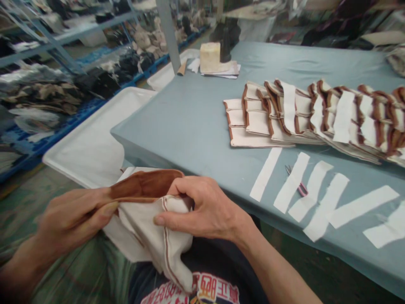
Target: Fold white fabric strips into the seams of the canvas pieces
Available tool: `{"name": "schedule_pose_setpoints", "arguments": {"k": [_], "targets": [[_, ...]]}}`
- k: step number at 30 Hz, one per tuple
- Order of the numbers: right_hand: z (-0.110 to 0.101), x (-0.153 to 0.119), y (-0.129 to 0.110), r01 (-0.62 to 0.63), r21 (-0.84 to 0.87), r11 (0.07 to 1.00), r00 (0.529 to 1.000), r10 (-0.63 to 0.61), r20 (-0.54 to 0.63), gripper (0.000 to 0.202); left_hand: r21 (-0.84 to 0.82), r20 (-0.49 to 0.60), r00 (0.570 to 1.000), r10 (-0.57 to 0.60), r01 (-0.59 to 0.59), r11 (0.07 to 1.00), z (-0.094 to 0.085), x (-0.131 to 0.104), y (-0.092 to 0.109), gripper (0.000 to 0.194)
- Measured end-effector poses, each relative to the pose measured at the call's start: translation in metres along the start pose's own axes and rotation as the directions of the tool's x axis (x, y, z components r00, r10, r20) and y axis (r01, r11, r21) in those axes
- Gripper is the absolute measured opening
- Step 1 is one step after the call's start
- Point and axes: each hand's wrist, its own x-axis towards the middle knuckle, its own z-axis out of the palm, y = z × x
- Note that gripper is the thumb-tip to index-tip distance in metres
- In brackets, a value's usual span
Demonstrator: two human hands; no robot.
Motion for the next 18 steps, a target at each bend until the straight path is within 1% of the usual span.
{"name": "schedule_pose_setpoints", "arguments": {"k": [2, 4, 5, 7, 9, 13, 15, 18], "targets": [[0.003, 0.001, -0.007, -0.013, 0.05, 0.999, 1.0, 0.012, 0.027, 0.036, -0.074, 0.02, 1.0, 0.012, -0.011, 0.997, 0.005, 0.006, -0.009, 0.025], [0.007, 0.004, -0.01, -0.035, 0.089, 0.995, 0.998, 0.031, 0.049, 0.041, -0.173, 0.057, 0.998, 0.032, -0.022, 0.985, 0.01, 0.013, -0.011, 0.021], [0.008, 0.005, -0.011, -0.044, 0.103, 0.994, 0.998, 0.038, 0.057, 0.044, -0.206, 0.079, 0.996, 0.04, -0.022, 0.978, 0.013, 0.016, -0.011, 0.023], [0.011, 0.008, -0.012, -0.041, 0.105, 0.994, 0.997, 0.034, 0.067, 0.047, -0.256, 0.116, 0.991, 0.072, -0.04, 0.966, 0.015, 0.023, -0.006, 0.03], [0.014, 0.011, -0.013, -0.029, 0.072, 0.997, 0.996, 0.023, 0.081, 0.048, -0.325, 0.129, 0.985, 0.115, -0.067, 0.943, 0.016, 0.032, 0.001, 0.037], [0.019, 0.013, -0.014, -0.032, -0.004, 0.999, 0.995, 0.032, 0.098, 0.047, -0.474, 0.159, 0.968, 0.194, -0.098, 0.875, 0.013, 0.049, 0.016, 0.04], [0.02, 0.013, -0.014, -0.059, -0.034, 0.998, 0.993, 0.062, 0.098, 0.046, -0.475, 0.177, 0.962, 0.211, -0.104, 0.874, 0.012, 0.053, 0.021, 0.035], [0.02, 0.011, -0.013, -0.101, -0.12, 0.988, 0.988, 0.113, 0.102, 0.042, -0.441, 0.211, 0.957, 0.201, -0.091, 0.893, 0.01, 0.053, 0.025, 0.027]]}}
